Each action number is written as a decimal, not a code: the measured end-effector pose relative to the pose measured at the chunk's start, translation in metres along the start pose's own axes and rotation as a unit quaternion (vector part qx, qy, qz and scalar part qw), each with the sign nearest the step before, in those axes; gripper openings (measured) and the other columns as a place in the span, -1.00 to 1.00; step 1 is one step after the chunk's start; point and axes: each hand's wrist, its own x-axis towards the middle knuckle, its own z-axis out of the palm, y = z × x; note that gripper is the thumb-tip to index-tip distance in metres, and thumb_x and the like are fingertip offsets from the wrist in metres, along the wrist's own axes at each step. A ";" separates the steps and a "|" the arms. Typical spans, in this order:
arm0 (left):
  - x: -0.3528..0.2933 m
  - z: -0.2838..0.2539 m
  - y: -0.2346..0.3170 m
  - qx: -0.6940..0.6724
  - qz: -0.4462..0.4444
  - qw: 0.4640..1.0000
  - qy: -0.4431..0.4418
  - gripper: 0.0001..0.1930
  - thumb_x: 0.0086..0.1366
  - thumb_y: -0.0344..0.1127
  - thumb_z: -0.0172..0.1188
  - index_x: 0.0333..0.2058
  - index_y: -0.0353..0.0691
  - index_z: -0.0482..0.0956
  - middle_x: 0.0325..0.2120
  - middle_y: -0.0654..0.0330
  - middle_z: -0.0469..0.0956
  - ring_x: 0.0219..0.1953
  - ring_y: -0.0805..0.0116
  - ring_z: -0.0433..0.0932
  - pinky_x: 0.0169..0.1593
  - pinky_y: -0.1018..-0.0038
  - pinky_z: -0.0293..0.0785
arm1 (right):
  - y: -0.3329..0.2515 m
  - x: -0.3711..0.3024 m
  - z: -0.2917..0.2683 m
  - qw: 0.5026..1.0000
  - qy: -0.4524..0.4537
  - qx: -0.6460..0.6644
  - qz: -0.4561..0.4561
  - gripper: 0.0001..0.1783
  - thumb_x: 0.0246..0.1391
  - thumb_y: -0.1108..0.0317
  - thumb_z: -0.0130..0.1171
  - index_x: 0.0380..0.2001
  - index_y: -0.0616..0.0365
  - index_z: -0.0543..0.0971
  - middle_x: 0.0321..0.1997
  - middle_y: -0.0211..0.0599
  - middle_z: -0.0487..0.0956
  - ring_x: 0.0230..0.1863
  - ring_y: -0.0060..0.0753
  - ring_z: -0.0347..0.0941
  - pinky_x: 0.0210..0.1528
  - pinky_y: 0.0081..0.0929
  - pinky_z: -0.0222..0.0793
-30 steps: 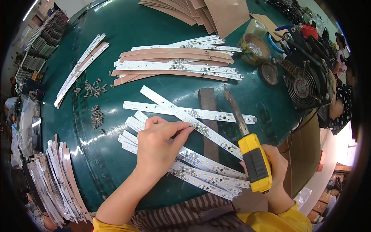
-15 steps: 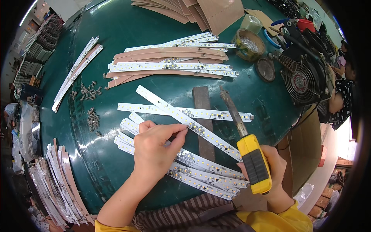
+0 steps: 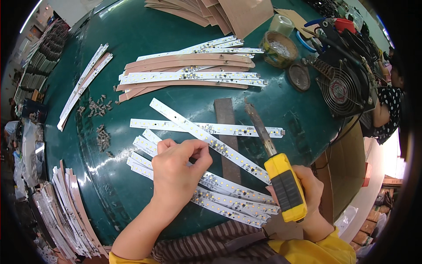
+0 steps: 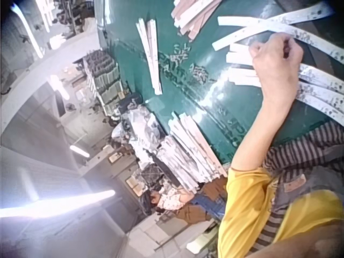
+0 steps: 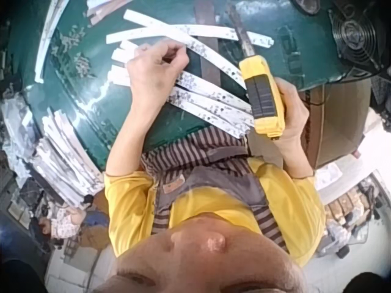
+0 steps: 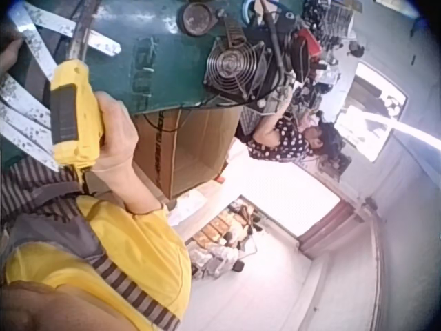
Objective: The person solders electronic components onto LED light strips using a handheld soldering iron, gathers and sets aside the finished strips, and solders components onto another batch of strips.
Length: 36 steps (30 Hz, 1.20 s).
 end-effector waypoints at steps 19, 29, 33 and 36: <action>-0.001 0.002 -0.004 0.096 0.116 0.988 0.018 -0.84 -0.03 -0.53 0.40 -0.41 -0.21 0.69 -0.55 0.29 0.65 -0.54 0.40 0.48 -0.20 0.42 0.26 | -0.003 0.002 0.001 1.000 -0.013 0.025 -0.007 -0.48 -0.24 0.43 0.56 -0.19 0.26 0.51 -0.39 -0.22 0.63 -0.44 -0.40 0.59 -0.38 -0.59 0.42; -0.005 0.001 -0.009 0.064 0.090 0.993 0.029 -0.84 -0.02 -0.50 0.44 -0.40 -0.17 0.73 -0.54 0.33 0.65 -0.60 0.48 0.45 -0.20 0.43 0.20 | 0.006 0.003 0.002 0.999 0.016 0.038 -0.030 -0.56 -0.18 0.42 0.50 -0.21 0.25 0.52 -0.37 -0.22 0.60 -0.45 -0.32 0.51 -0.38 -0.49 0.36; -0.004 0.002 -0.009 0.052 0.080 0.995 0.039 -0.83 -0.05 -0.49 0.47 -0.42 -0.17 0.73 -0.59 0.33 0.63 -0.64 0.48 0.40 -0.22 0.44 0.19 | -0.004 0.003 -0.015 0.999 0.011 0.032 -0.011 -0.62 -0.26 0.45 0.39 -0.24 0.23 0.63 -0.31 -0.16 0.63 -0.42 -0.15 0.55 -0.31 -0.41 0.40; -0.005 0.001 -0.009 0.048 0.070 0.995 0.043 -0.83 -0.06 -0.48 0.47 -0.43 -0.16 0.73 -0.62 0.33 0.60 -0.64 0.47 0.39 -0.23 0.45 0.18 | -0.007 0.003 -0.013 0.997 0.030 0.068 -0.030 -0.72 -0.24 0.44 0.36 -0.33 0.17 0.67 -0.33 -0.19 0.64 -0.37 -0.11 0.60 -0.33 -0.36 0.49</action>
